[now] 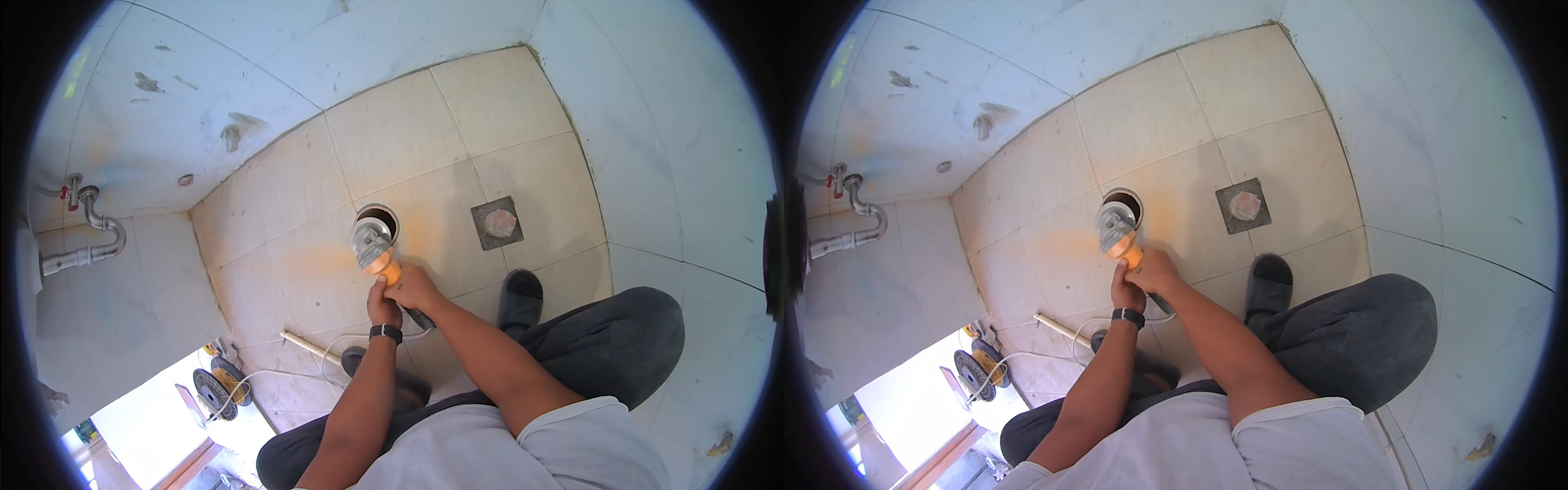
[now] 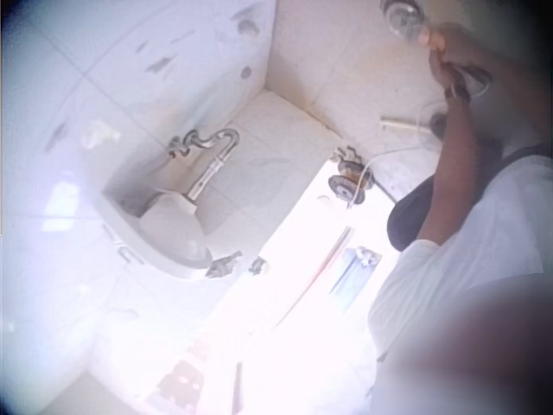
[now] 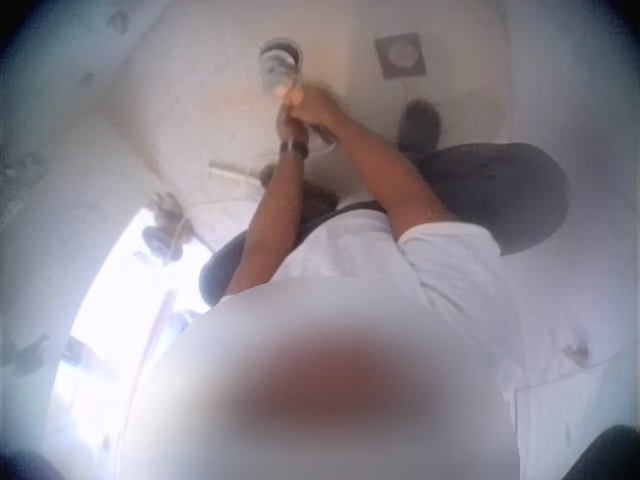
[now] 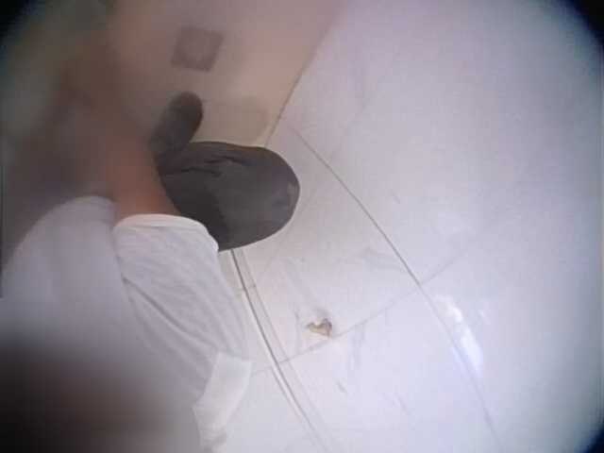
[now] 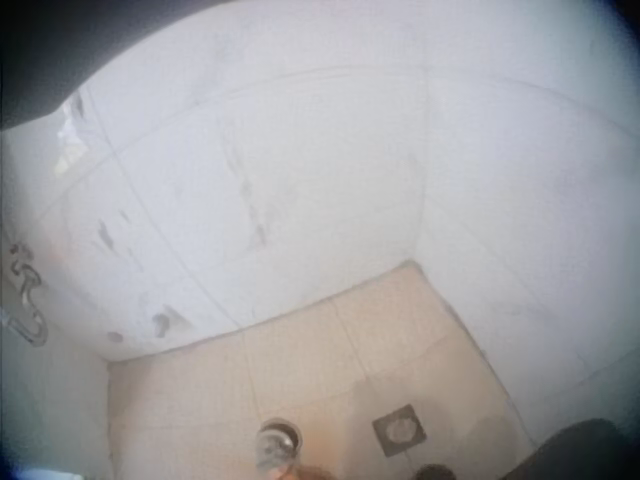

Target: The person uses an angle grinder to cut a circular hole in a tiled floor, then wipes the area with a cloth. They measure and mark the floor around the hole using a tape measure, spirit level, and pencil to establish alignment lines.

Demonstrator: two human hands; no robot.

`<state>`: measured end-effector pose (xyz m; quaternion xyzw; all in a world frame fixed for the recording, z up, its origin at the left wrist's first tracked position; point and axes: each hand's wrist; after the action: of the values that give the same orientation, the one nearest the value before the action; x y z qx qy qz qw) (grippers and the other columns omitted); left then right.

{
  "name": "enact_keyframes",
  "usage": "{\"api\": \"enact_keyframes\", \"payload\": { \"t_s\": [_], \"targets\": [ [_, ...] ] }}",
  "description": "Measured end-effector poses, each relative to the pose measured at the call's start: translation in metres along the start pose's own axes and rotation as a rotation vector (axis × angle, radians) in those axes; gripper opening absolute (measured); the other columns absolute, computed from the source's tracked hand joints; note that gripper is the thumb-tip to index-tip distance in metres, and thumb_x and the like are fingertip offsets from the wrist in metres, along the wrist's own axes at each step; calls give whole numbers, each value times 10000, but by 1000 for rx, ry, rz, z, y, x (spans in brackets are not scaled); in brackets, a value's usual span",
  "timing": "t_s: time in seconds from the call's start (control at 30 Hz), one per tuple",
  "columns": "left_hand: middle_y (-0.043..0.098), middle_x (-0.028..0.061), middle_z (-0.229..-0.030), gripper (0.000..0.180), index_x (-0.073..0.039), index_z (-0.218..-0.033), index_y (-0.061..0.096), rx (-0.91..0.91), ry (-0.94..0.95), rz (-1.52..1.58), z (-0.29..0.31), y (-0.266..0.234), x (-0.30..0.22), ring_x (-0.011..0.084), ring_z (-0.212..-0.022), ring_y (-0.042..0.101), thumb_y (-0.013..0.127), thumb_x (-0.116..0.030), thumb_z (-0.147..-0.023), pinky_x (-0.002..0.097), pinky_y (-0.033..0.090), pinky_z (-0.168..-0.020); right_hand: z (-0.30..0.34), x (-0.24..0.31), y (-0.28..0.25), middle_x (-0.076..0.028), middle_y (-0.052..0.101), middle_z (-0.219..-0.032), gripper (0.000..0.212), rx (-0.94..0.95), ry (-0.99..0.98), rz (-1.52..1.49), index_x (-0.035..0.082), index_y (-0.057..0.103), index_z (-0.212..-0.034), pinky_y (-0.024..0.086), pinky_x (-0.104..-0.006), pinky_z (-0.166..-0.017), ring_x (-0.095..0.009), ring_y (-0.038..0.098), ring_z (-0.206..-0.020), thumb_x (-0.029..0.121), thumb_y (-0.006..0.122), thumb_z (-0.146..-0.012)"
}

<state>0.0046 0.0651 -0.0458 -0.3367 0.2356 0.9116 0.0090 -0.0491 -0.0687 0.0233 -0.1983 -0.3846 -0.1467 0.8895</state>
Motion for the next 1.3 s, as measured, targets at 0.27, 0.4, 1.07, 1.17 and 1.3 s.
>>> {"api": "enact_keyframes", "payload": {
  "t_s": [0.27,0.4,1.07,1.17,1.3],
  "targets": [
    [642,141,-1352,527,18,-1383,547,-67,-8,-58,-4,2,4,280,-1259,597,643,-319,-990,410,413,-1124,0,-3,0,-247,735,-1039,508,-65,13,-32,-4,680,-1067,561,-450,-884,-418,708,-1025,313,836,-703],
    [648,139,-1341,518,18,-1373,559,-59,1,-64,-2,4,1,278,-1247,604,645,-318,-988,404,411,-1121,-1,-4,0,-251,725,-1063,505,-24,1,-25,11,677,-1079,557,-479,-903,-435,688,-1056,328,805,-708],
    [642,205,-1292,553,48,-1398,548,136,800,-1062,70,67,-83,320,-1144,655,667,-49,-866,436,525,-985,-60,88,-25,-128,726,-900,440,-122,-55,-491,-31,669,-1044,577,-377,-704,-234,717,-765,206,843,-717],
    [617,233,-1317,653,33,-1445,506,46,966,-1310,83,80,-80,390,-1178,628,725,-40,-835,440,522,-999,-60,93,-36,-116,688,-832,348,-122,-35,-715,-21,654,-1024,553,-358,-549,-231,687,-626,144,821,-769],
    [614,224,-1332,665,17,-1442,513,99,861,-1389,76,71,-86,397,-1201,610,768,-98,-839,430,519,-1016,-56,90,-35,-119,660,-823,313,-135,-23,-797,-12,622,-1056,564,-369,-549,-249,673,-602,116,780,-817]
  ]
}}
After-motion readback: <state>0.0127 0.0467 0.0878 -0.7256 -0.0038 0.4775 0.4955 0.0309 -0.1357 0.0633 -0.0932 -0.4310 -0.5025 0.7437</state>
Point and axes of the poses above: each hand's wrist, its own z-axis away from the middle knuckle, its own y-axis out of the palm, x = y × z
